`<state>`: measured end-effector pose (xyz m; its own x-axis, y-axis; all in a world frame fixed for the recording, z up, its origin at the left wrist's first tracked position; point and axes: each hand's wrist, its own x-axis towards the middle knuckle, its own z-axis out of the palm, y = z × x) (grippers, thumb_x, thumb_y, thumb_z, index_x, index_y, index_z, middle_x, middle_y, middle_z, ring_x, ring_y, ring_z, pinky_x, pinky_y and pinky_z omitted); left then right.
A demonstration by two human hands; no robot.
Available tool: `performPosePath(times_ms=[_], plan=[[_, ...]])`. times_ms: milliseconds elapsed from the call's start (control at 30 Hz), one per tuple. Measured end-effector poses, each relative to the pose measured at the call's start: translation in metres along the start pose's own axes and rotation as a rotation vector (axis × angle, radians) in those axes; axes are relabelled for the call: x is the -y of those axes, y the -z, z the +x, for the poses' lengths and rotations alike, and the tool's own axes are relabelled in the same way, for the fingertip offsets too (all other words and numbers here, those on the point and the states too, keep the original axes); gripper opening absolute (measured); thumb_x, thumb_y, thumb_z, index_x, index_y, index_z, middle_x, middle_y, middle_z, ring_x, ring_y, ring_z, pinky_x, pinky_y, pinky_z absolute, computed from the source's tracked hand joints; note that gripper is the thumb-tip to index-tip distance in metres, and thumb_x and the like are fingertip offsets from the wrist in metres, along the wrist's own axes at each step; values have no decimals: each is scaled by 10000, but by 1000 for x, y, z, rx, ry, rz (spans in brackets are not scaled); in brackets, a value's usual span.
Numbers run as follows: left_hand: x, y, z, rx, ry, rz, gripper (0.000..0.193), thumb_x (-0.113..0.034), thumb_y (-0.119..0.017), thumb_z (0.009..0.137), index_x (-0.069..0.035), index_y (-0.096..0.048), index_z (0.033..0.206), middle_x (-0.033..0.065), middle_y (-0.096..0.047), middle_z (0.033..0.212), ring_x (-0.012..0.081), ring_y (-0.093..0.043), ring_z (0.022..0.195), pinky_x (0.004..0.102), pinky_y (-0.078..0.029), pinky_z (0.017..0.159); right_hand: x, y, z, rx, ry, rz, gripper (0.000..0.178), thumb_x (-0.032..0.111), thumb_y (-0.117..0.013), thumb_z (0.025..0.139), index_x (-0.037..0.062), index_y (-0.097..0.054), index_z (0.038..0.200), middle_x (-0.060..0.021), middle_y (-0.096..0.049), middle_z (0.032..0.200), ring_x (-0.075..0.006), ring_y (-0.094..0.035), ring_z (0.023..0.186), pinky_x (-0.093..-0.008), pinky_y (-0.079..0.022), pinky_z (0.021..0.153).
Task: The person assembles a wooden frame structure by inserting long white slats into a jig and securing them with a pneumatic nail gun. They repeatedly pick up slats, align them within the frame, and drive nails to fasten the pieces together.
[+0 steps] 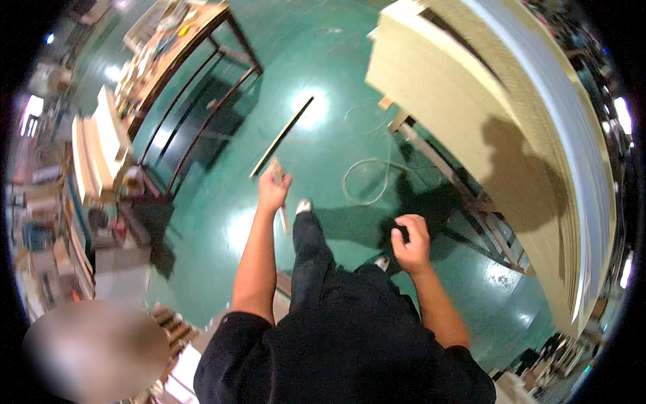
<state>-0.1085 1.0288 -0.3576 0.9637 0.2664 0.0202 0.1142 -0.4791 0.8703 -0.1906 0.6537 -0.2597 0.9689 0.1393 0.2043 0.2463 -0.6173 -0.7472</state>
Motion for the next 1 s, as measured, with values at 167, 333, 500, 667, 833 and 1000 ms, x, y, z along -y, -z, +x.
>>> performPosePath(times_ms=[167, 333, 500, 667, 833, 1000], plan=[[41, 3, -45, 71, 154, -132, 284, -284, -713, 892, -42, -580, 958, -21, -544, 791, 110, -488, 747, 302, -452, 698, -54, -111, -54, 532, -98, 141, 197, 128, -671, 833, 28, -640, 999, -146, -654, 964, -330, -634, 946, -419, -510, 857], [189, 23, -46, -8, 404, -327, 328, -306, -616, 930, -13, -591, 1076, 55, -614, 867, 139, -552, 843, 323, -472, 790, -83, -209, -71, 895, -217, 44, 246, 212, -674, 854, 31, -628, 1013, -159, -660, 957, -355, -652, 889, -445, -528, 780], [331, 29, 0, -106, 495, -223, 374, -290, -619, 925, 3, -578, 1154, 146, -672, 926, 230, -644, 896, 381, -496, 832, -147, -324, -47, 1187, -436, -117, 285, 216, -687, 833, 31, -625, 1041, -179, -682, 952, -354, -680, 874, -448, -531, 780], [479, 18, 18, -139, 757, -119, 465, -323, -654, 930, 20, -492, 1199, 231, -682, 961, 344, -683, 911, 416, -514, 806, -258, -510, 9, 1637, -276, -456, 376, 271, -667, 840, 59, -632, 1148, -204, -694, 1068, -377, -682, 975, -474, -538, 860], [586, 37, -20, -273, 824, -288, 343, -244, -597, 973, 15, -475, 1163, 104, -599, 945, 216, -578, 860, 366, -482, 793, -318, -800, 164, 1582, -170, -794, 557, 268, -621, 873, 117, -509, 1397, -206, -610, 1330, -396, -579, 1237, -530, -442, 1053], [593, 46, -81, -518, 1019, -266, 318, -170, -531, 995, -6, -431, 1248, 87, -526, 1064, 188, -502, 971, 352, -436, 911, -347, -1045, 251, 1056, -518, -257, 898, 373, -641, 890, 209, -106, 1592, -277, -504, 1436, -443, -501, 1314, -466, -377, 1123]])
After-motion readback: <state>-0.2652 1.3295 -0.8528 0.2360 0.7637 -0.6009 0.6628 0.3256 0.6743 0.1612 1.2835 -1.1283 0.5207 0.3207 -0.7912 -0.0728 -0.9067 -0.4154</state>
